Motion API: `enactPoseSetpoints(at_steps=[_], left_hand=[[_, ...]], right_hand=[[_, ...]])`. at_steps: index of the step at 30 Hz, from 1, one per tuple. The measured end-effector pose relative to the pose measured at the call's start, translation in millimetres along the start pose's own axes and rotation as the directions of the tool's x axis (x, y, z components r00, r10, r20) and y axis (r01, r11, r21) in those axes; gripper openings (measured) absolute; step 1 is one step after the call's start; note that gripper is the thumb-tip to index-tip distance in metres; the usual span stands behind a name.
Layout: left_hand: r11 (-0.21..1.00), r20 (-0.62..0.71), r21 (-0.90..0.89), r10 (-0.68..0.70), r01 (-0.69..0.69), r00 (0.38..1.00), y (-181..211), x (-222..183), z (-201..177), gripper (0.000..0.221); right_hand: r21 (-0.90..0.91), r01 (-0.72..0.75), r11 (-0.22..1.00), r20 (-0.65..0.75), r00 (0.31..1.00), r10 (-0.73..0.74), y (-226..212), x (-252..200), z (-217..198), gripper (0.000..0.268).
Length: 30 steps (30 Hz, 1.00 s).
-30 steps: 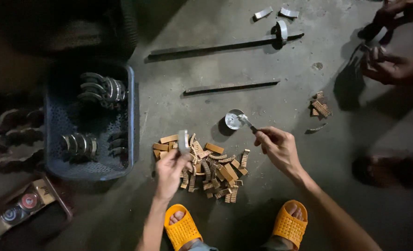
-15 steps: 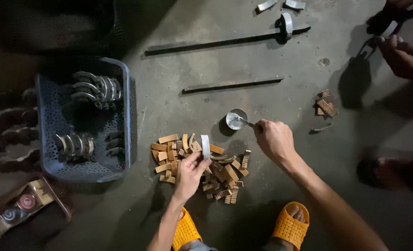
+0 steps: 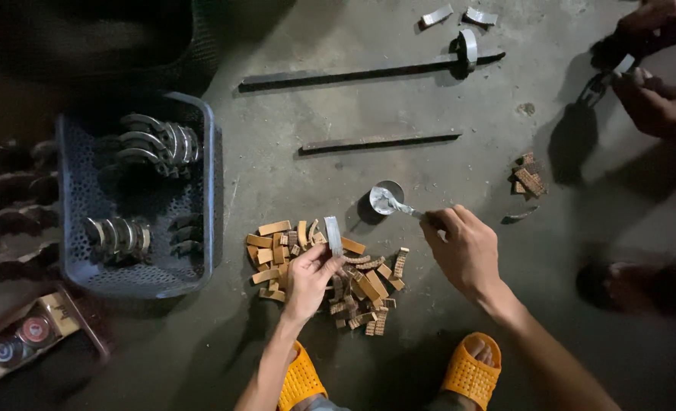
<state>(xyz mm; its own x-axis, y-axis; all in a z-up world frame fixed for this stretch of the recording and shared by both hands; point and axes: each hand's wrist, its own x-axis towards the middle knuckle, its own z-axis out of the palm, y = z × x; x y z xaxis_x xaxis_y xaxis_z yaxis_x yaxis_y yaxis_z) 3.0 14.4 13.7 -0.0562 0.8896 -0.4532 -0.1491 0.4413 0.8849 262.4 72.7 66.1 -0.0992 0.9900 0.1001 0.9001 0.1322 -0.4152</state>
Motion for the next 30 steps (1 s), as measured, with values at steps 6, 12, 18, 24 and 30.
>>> enactPoseSetpoints(at_steps=[6, 12, 18, 24, 30], left_hand=[[0.999, -0.030, 0.007, -0.047, 0.047, 0.998, -17.9, 0.1, -1.8, 0.018], [0.999, -0.028, 0.020, -0.037, 0.037, 0.999, -14.8, 0.9, -1.0, 0.017], [0.998, -0.022, 0.013, -0.054, 0.055, 0.998, -25.3, 13.7, 8.6, 0.026], [0.974, -0.012, 0.207, -0.090, 0.091, 0.996, -24.3, 27.9, 21.5, 0.047], [0.953, 0.038, 0.302, 0.008, -0.019, 0.999, -46.9, 50.9, 19.4, 0.036]], right_hand=[[0.057, 0.003, 0.998, -0.085, 0.996, 0.002, -9.0, -2.9, -12.8, 0.008], [0.166, 0.055, 0.985, -0.178, 0.984, -0.025, -8.2, -4.2, -1.0, 0.011], [0.402, -0.187, 0.896, 0.046, 0.982, 0.184, 16.9, -4.8, 34.1, 0.004], [0.527, -0.493, 0.693, 0.316, 0.870, 0.379, 22.5, -7.9, 23.5, 0.017], [0.624, -0.627, 0.466, 0.457, 0.777, 0.434, 11.8, 1.9, 2.1, 0.018]])
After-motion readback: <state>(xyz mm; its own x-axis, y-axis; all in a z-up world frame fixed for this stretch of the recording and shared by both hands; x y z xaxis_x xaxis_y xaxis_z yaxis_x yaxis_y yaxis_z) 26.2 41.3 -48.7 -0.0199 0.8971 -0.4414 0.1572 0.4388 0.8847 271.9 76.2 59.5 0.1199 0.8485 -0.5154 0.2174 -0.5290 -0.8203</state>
